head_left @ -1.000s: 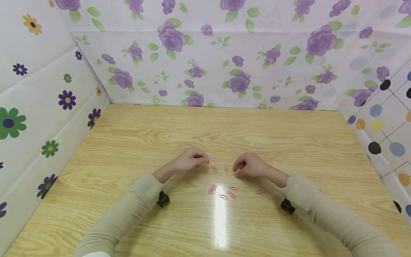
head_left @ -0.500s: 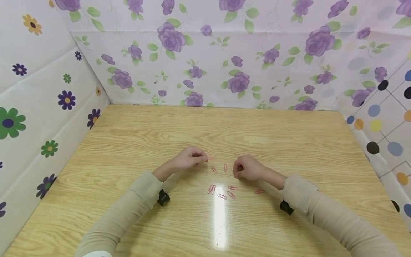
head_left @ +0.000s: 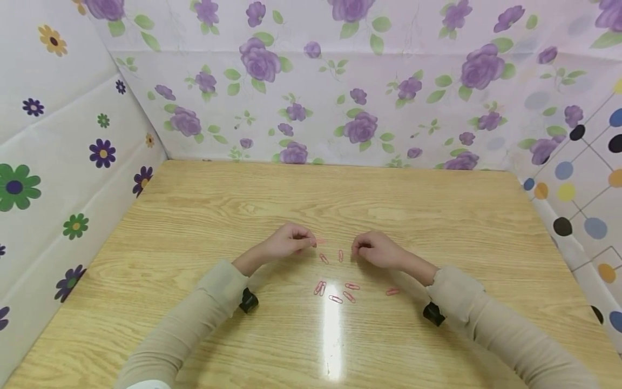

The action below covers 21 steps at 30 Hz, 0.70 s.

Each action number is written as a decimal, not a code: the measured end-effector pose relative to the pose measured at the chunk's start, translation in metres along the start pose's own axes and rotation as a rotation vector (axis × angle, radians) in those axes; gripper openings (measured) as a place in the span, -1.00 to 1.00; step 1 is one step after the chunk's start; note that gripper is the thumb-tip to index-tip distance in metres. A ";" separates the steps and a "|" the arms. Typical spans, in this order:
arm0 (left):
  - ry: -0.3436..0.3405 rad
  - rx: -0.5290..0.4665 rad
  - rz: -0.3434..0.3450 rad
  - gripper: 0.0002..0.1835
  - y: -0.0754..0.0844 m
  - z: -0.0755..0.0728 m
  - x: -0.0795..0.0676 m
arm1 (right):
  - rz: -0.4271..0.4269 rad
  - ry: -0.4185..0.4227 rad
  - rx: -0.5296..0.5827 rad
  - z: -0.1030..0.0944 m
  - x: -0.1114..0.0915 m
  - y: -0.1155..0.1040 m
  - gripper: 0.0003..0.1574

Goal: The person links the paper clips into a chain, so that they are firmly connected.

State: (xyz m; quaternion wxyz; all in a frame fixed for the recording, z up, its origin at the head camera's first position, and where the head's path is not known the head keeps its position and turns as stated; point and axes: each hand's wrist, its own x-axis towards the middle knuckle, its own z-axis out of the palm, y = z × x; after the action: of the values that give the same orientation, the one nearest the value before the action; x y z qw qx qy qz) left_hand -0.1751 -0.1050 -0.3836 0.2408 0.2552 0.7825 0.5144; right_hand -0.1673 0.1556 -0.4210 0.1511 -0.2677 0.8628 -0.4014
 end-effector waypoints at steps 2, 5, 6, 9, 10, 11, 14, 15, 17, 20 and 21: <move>0.000 -0.006 -0.001 -0.77 0.000 0.000 0.000 | 0.032 -0.010 0.037 -0.001 -0.001 -0.001 -0.74; -0.004 -0.016 -0.011 -0.77 0.000 0.000 -0.001 | 0.062 -0.035 0.114 -0.004 -0.002 -0.002 -0.67; -0.003 -0.019 -0.012 -0.77 0.000 0.000 -0.001 | 0.064 -0.040 0.132 -0.004 -0.002 -0.002 -0.66; -0.004 -0.022 -0.011 -0.77 0.000 -0.001 -0.001 | 0.043 -0.030 0.116 -0.007 -0.003 -0.001 -0.72; -0.003 -0.019 -0.009 -0.77 0.000 -0.001 -0.001 | 0.031 -0.018 0.094 -0.007 -0.003 0.000 -0.76; -0.004 -0.017 -0.003 -0.77 0.000 -0.001 -0.001 | 0.018 -0.004 0.072 -0.007 -0.002 0.001 -0.79; -0.002 -0.007 0.008 -0.78 0.001 -0.001 -0.001 | 0.006 0.034 0.032 -0.008 -0.002 0.003 -0.84; -0.001 -0.004 0.010 -0.78 0.001 0.000 -0.001 | 0.004 0.044 0.025 -0.008 -0.002 0.003 -0.85; 0.000 0.001 0.011 -0.78 0.001 0.000 -0.001 | 0.009 0.063 0.025 -0.007 -0.002 0.003 -0.87; 0.003 0.003 0.004 -0.78 0.002 0.001 -0.001 | 0.024 0.093 0.026 -0.007 -0.003 0.001 -0.88; 0.000 0.002 0.002 -0.78 0.002 0.001 -0.001 | 0.026 0.101 0.027 -0.006 -0.003 0.001 -0.88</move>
State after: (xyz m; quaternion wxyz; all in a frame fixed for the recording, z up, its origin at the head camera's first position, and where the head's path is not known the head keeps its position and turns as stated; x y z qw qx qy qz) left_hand -0.1735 -0.1042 -0.3822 0.2402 0.2562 0.7829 0.5137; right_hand -0.1681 0.1617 -0.4177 0.1163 -0.2337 0.8672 -0.4239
